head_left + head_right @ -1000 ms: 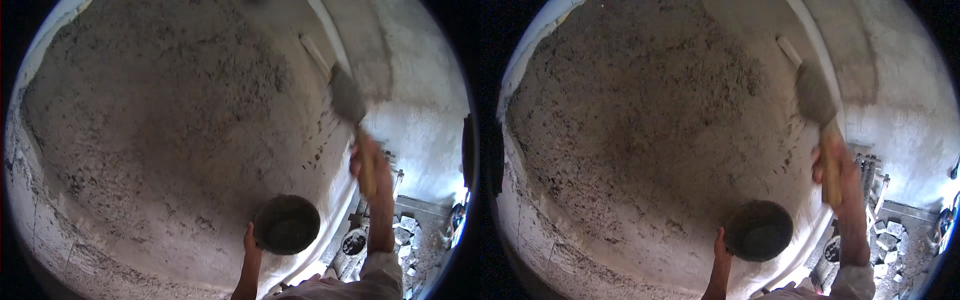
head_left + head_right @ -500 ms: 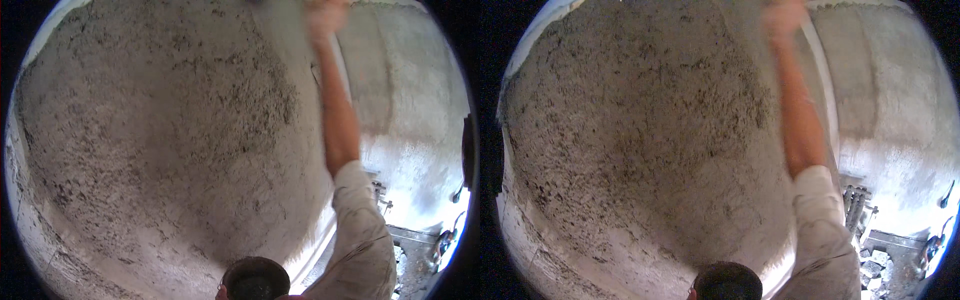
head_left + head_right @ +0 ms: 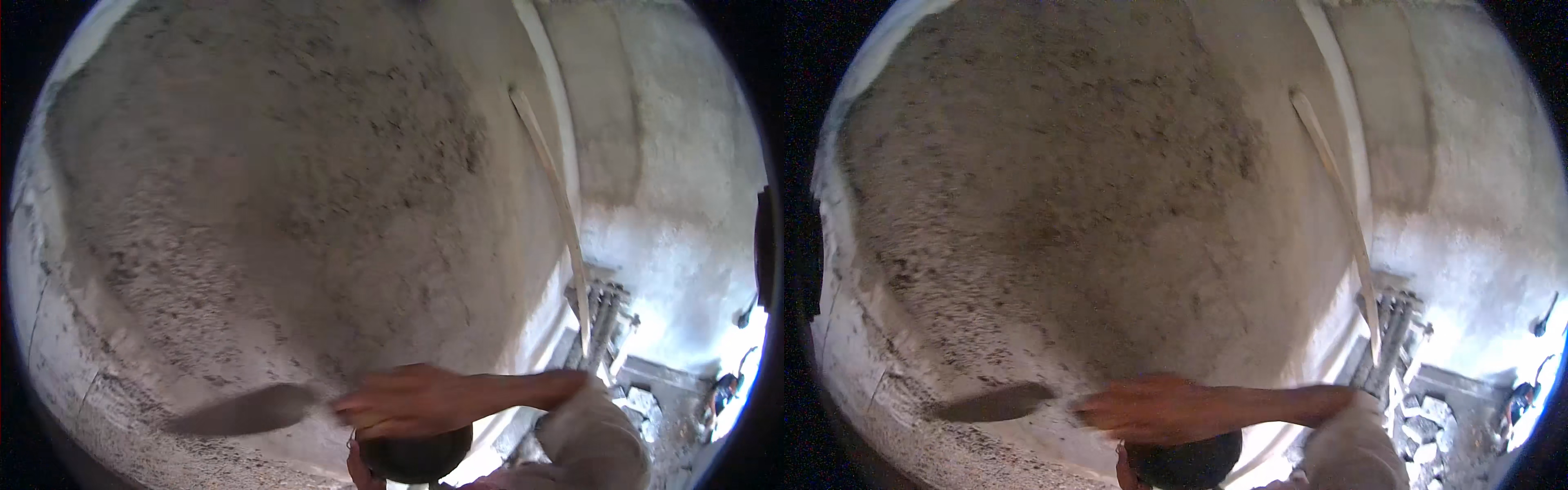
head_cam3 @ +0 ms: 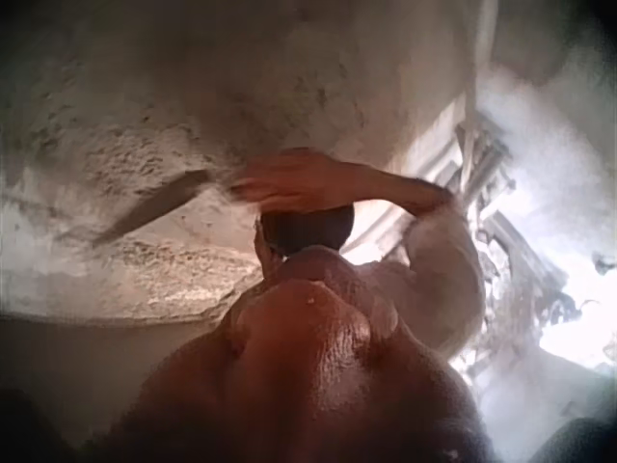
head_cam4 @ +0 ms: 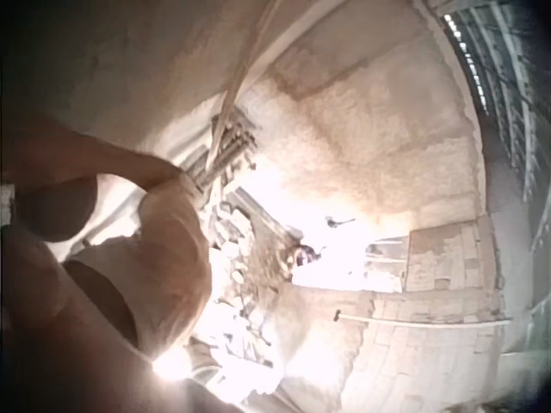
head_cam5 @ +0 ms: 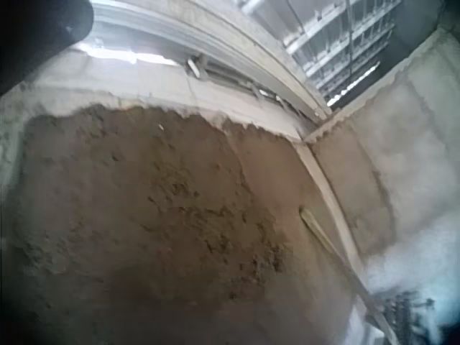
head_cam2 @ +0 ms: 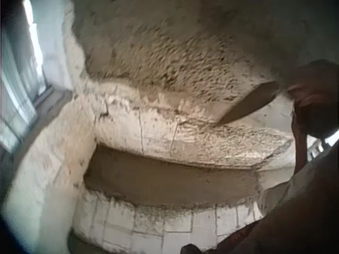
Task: The person applies mortar onto a wall using a trowel, mixes mortar in a bucket, applies additional mortar to the wall, and levels the plastered surface using a wooden straightedge.
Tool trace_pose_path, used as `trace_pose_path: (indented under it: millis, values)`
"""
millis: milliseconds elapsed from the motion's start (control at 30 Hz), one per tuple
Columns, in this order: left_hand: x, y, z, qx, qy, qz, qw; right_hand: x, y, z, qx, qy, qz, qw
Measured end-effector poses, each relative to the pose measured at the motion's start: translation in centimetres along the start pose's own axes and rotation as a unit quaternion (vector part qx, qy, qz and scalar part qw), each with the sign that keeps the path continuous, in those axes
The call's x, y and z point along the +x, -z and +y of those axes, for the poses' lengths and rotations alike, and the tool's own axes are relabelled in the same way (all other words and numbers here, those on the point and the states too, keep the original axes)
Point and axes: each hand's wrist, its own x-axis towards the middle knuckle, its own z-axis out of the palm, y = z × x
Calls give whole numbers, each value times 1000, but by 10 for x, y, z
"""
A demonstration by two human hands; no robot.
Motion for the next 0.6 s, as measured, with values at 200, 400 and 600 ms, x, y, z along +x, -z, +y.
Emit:
trace_pose_path:
  millis: [200, 400, 600]
  values:
    - [-7, -24, 42, 95, 24, -88, 991, -144, -15, -25, -105, -420, -429, 793]
    - [44, -53, 19, 372, -37, -104, 922, -198, -100, -6, -154, -405, -307, 848]
    - [20, -103, 19, 368, -4, -123, 922, -214, -73, -2, 304, -604, -399, 619]
